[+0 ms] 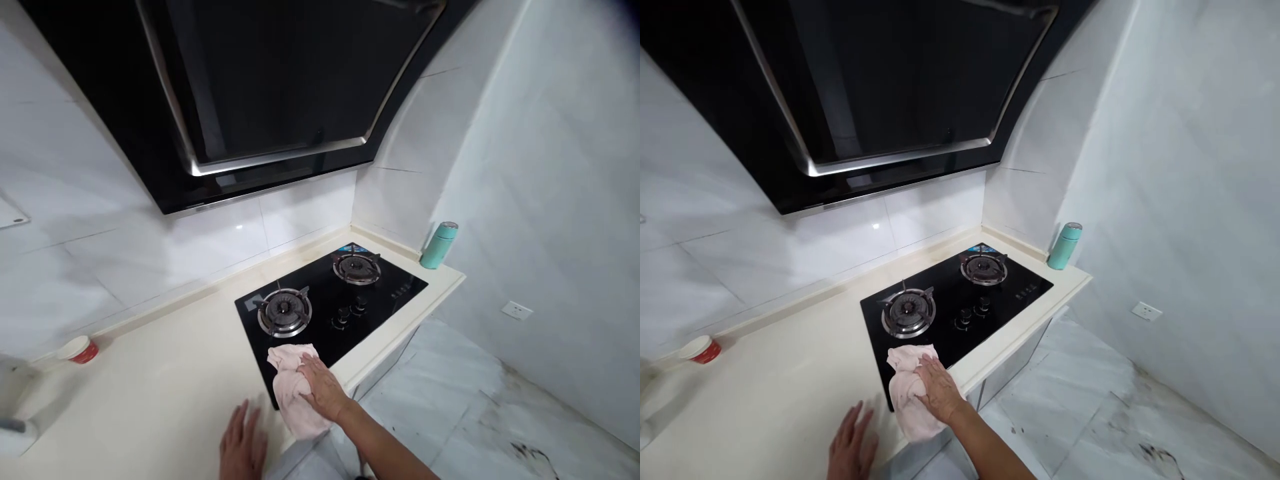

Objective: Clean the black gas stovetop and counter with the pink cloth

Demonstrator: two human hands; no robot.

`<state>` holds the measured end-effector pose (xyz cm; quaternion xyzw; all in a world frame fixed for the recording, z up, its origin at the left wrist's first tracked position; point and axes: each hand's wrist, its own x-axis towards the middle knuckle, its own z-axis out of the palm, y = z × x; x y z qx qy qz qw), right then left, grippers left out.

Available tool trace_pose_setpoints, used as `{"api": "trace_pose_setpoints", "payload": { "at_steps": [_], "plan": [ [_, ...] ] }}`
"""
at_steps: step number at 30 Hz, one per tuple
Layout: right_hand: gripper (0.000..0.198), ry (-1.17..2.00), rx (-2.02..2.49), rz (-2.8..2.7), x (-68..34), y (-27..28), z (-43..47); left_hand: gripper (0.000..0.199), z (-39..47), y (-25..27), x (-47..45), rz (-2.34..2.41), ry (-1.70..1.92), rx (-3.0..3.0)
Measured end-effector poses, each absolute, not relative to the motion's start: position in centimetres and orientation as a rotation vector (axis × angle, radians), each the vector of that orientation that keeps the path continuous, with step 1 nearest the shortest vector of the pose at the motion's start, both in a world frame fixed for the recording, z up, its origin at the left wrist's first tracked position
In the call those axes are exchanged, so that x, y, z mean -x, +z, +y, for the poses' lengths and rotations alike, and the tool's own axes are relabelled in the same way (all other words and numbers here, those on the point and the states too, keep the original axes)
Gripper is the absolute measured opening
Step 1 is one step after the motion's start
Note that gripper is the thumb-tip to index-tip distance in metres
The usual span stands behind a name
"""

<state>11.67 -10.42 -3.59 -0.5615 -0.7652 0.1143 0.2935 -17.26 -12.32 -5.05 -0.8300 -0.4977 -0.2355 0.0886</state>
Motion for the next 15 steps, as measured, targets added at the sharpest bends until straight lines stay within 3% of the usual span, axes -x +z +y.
{"api": "trace_pose_setpoints", "payload": {
  "at_steps": [5,11,15],
  "plan": [
    [0.049,0.297,1.559,-2.038,-22.6,-4.2,-9.1,0.046,-9.4,-4.7,6.0,-1.234,-0.644,2.548],
    [0.046,0.359,1.408,-2.085,-38.3,-4.8,-8.5,0.042,-6.7,-4.2,-0.9,-1.371,-0.481,2.460],
    [0.045,0.450,1.564,-1.986,-47.2,-5.1,-7.3,0.043,-6.9,-4.6,-2.3,-1.570,-0.427,2.364]
  ]
}}
